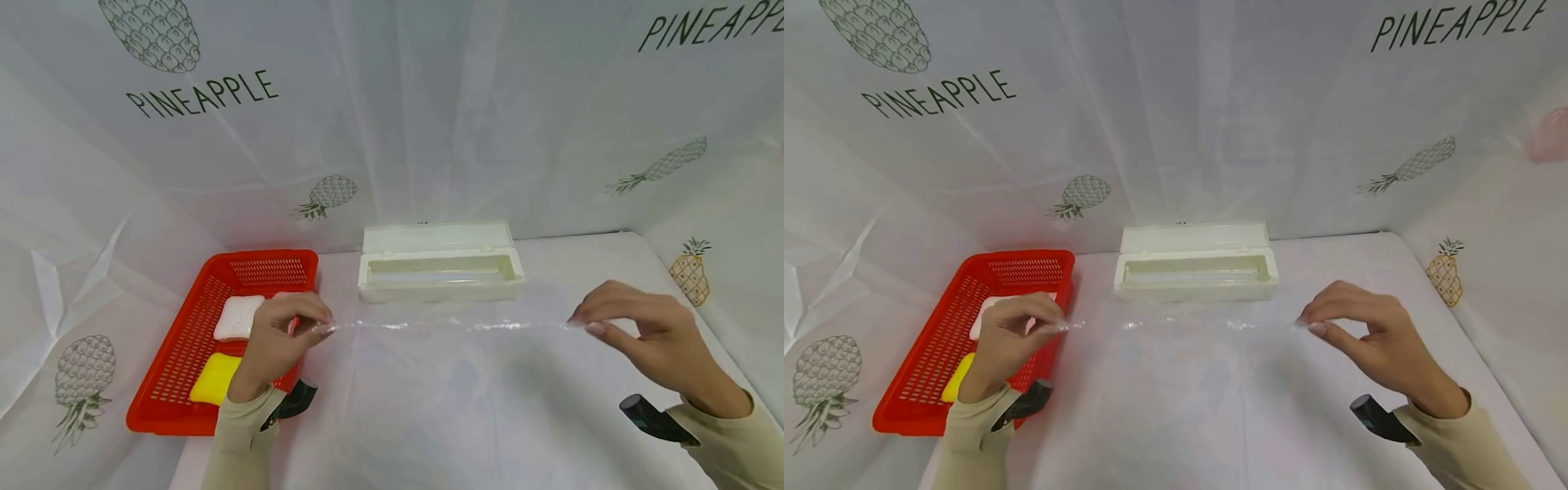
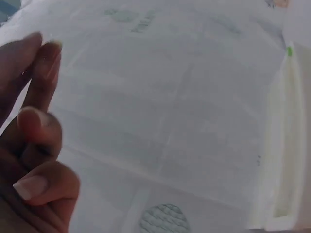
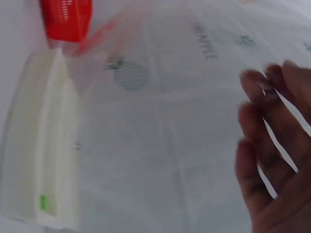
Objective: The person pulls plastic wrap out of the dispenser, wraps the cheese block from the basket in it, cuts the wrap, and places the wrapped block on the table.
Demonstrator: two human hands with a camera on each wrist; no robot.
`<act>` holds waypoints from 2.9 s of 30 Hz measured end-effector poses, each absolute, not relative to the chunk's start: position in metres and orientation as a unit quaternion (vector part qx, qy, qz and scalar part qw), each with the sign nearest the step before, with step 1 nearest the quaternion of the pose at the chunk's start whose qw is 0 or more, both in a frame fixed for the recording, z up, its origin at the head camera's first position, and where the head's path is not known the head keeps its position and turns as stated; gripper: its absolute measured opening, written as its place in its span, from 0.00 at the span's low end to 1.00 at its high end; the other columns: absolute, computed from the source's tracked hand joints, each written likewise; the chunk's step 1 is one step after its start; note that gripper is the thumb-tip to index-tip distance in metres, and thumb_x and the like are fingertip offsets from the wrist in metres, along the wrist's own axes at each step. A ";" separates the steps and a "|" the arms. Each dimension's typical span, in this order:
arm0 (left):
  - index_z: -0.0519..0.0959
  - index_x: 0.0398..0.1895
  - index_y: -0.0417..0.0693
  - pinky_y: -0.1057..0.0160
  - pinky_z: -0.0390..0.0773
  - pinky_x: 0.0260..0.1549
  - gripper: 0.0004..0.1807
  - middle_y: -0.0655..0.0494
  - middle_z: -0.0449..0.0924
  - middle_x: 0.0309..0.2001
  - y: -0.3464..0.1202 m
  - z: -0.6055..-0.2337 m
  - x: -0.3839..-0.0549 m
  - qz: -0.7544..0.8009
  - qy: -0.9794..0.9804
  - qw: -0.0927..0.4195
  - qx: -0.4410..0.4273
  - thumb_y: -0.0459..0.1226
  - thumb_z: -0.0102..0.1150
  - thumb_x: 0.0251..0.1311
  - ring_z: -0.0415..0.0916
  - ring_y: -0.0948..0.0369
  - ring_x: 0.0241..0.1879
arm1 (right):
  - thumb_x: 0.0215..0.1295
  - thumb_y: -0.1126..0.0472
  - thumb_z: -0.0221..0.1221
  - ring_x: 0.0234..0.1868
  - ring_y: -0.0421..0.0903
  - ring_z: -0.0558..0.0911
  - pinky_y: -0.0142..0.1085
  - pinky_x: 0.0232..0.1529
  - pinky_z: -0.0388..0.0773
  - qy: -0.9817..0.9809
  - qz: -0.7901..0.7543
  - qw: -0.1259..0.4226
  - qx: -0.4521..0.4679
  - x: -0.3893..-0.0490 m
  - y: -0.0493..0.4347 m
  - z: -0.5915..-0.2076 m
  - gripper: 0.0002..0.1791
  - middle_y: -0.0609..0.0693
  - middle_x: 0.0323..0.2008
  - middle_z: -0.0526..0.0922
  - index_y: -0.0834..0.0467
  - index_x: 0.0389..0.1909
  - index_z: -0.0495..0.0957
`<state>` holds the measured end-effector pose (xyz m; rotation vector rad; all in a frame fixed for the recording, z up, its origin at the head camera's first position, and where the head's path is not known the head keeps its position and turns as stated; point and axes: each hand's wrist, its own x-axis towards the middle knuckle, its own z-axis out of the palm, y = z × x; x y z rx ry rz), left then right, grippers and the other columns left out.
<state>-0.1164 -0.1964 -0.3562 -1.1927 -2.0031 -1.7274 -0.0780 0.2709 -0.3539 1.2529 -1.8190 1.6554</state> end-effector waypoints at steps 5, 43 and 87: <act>0.87 0.36 0.46 0.64 0.70 0.23 0.09 0.56 0.82 0.31 -0.207 -0.394 -0.088 -0.544 -0.760 -0.058 -0.351 0.23 0.70 0.60 0.70 0.62 0.27 | 0.62 0.78 0.68 0.44 0.37 0.83 0.27 0.47 0.77 -0.760 0.485 0.050 0.429 -0.058 0.285 -0.401 0.21 0.41 0.43 0.89 0.51 0.48 0.88; 0.90 0.34 0.59 0.69 0.80 0.36 0.10 0.72 0.81 0.31 -0.198 -0.499 -0.043 -0.255 -0.888 -0.315 -0.218 0.30 0.76 0.58 0.73 0.71 0.30 | 0.47 0.64 0.79 0.39 0.30 0.78 0.19 0.43 0.74 -0.837 0.312 0.063 0.445 -0.007 0.265 -0.554 0.15 0.32 0.41 0.80 0.42 0.32 0.88; 0.57 0.80 0.34 0.25 0.62 0.68 0.57 0.27 0.58 0.76 -0.321 -0.438 -0.196 -0.110 -0.965 -0.146 -0.191 0.36 0.81 0.49 0.56 0.30 0.74 | 0.49 0.59 0.81 0.41 0.26 0.68 0.15 0.40 0.68 -0.840 0.321 0.076 0.432 -0.001 0.263 -0.555 0.12 0.31 0.39 0.69 0.39 0.30 0.91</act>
